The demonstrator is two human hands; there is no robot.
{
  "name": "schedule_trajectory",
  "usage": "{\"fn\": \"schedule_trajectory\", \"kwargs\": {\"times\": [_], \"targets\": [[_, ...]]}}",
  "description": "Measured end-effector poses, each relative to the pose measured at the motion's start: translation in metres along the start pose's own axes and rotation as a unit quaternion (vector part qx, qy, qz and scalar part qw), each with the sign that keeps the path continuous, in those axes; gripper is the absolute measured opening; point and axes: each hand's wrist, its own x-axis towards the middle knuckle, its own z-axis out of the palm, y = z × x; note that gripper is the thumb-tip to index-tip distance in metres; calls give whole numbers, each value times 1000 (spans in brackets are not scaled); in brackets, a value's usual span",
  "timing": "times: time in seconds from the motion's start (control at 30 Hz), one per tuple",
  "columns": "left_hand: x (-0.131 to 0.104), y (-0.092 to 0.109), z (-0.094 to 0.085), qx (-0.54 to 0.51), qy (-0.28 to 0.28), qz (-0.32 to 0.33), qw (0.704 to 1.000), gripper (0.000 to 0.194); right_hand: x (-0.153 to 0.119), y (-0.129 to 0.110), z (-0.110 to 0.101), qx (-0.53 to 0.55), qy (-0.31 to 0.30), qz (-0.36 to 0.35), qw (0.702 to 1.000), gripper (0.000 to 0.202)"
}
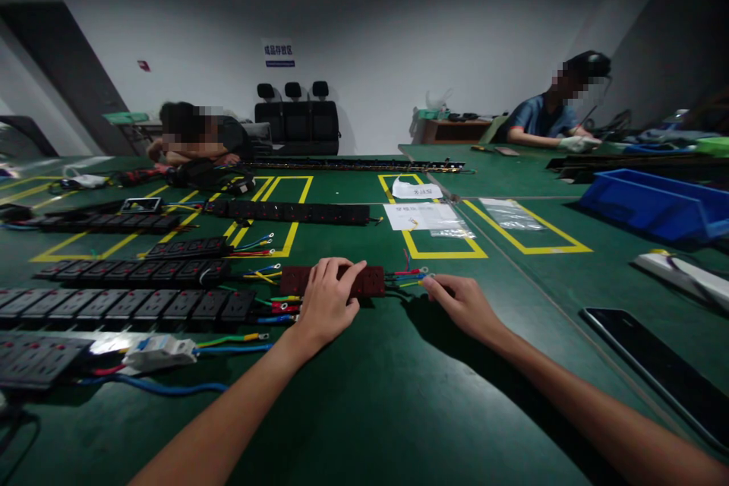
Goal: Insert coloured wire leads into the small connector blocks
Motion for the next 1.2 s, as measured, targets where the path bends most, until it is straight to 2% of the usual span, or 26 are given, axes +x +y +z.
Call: {"fn": "schedule_trajectory", "kwargs": {"times": [0.23,0.53,0.83,1.2], "targets": [[-2,1,2,3,22,8,1000,68,0,1,0,-1,4,1,1000,55],[-2,2,1,30,17,36,999,67,1,2,0,3,9,18,1000,56],[-1,-1,2,21,46,91,995,33,5,3,-3,24,22,53,998,57],[-2,-5,9,11,49,105,993,32,6,1,-4,24,17,63,998,56]]}}
